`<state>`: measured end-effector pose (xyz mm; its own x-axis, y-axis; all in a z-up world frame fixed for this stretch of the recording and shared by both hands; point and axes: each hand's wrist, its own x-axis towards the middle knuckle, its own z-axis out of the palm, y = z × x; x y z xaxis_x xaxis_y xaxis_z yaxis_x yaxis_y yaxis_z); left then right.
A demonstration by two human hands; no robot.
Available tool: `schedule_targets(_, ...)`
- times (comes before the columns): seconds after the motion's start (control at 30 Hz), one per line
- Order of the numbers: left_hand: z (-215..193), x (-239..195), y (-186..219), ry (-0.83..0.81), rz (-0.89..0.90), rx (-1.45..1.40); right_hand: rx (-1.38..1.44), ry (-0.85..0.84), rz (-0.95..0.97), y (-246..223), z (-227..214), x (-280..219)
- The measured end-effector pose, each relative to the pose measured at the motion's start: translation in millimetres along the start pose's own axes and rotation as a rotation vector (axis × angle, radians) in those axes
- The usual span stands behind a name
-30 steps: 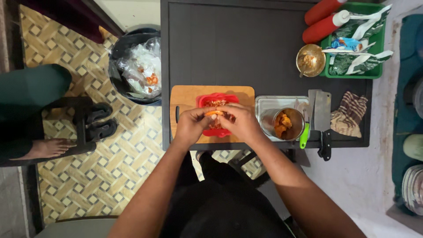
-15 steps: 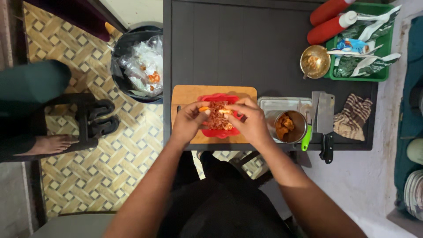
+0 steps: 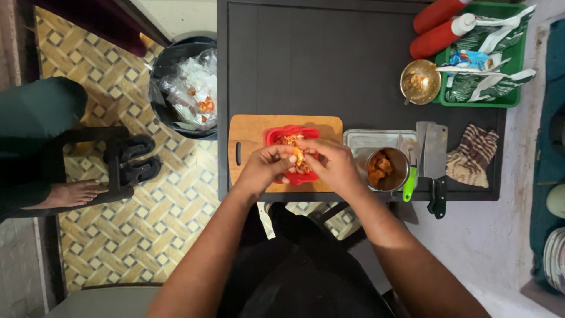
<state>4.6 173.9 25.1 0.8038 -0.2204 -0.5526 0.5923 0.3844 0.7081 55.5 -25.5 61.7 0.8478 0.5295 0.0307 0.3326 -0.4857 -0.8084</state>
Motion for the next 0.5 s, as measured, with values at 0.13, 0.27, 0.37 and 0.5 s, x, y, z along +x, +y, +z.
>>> schedule_targets(0.13,0,3,3,0.025,-0.005,-0.009,0.274,0.069,0.268,3,1,-1)
schedule_targets(0.27,6,5,0,0.051,0.073,-0.103,0.357,0.052,0.386,2,2,-7)
schedule_targets(0.37,9,2,3,0.033,0.087,-0.103,0.209,0.042,0.37,-6,-4,-4)
schedule_targets(0.5,11,1,4,0.006,0.149,-0.007,0.166,0.025,0.246,-22,-14,1)
